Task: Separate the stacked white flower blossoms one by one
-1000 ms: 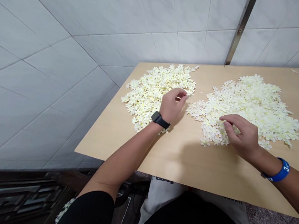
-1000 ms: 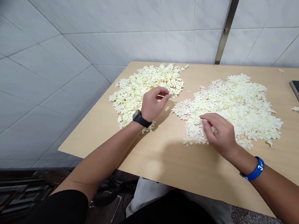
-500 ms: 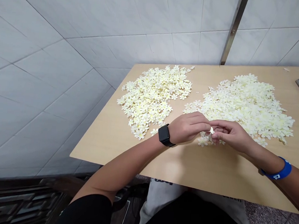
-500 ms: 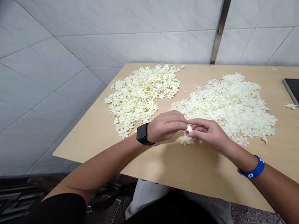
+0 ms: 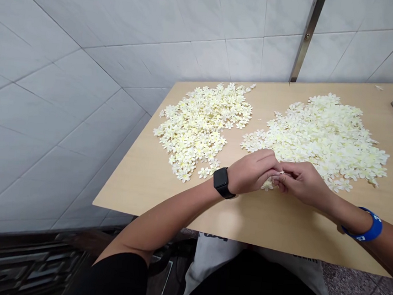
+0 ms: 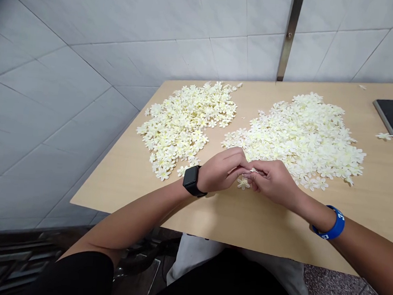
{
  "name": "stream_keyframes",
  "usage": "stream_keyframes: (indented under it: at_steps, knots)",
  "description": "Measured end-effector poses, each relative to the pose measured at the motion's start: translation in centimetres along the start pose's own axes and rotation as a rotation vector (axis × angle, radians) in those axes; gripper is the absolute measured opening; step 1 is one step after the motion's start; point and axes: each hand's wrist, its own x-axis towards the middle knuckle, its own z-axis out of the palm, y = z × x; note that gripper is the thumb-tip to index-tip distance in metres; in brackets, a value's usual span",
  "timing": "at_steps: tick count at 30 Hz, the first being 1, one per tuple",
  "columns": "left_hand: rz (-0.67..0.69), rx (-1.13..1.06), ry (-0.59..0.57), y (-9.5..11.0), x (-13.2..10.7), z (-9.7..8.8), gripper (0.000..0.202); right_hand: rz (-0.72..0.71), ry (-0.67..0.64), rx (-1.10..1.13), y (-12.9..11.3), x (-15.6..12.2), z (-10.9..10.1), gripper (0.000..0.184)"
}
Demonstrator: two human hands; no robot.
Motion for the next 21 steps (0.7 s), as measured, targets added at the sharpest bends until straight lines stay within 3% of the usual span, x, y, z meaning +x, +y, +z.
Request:
stream_keyframes:
  at_steps: [6, 8, 11, 15, 18, 21]
  knots:
    - [-0.209, -0.219, 0.148, 0.5, 0.3, -0.9, 0.009, 0.058, 0.014, 0.176, 0.5, 0.3, -0.3, 0.021]
    - [-0.284, -0.316, 0.161, 0.3, 0.4, -1.0, 0.009, 0.075, -0.011, 0.270, 1.0, 0.3, -0.6, 0.030]
    - [-0.377, -0.446, 0.113, -0.1, 0.4, -1.1, 0.010, 0.135, -0.116, 0.429, 1.6, 0.5, -1.2, 0.042]
    - [-0.390, -0.522, 0.038, -0.1, 0.4, -1.1, 0.011, 0.244, -0.191, 0.534, 1.5, 0.7, -1.5, 0.037]
    - [-0.369, -0.495, 0.015, 0.2, 0.4, -1.0, 0.010, 0.305, -0.161, 0.515, 0.9, 0.7, -1.1, 0.033]
    - [-0.399, -0.453, 0.009, 0.6, 0.3, -0.8, 0.012, 0.273, -0.091, 0.370, 0.3, 0.3, -0.3, 0.029]
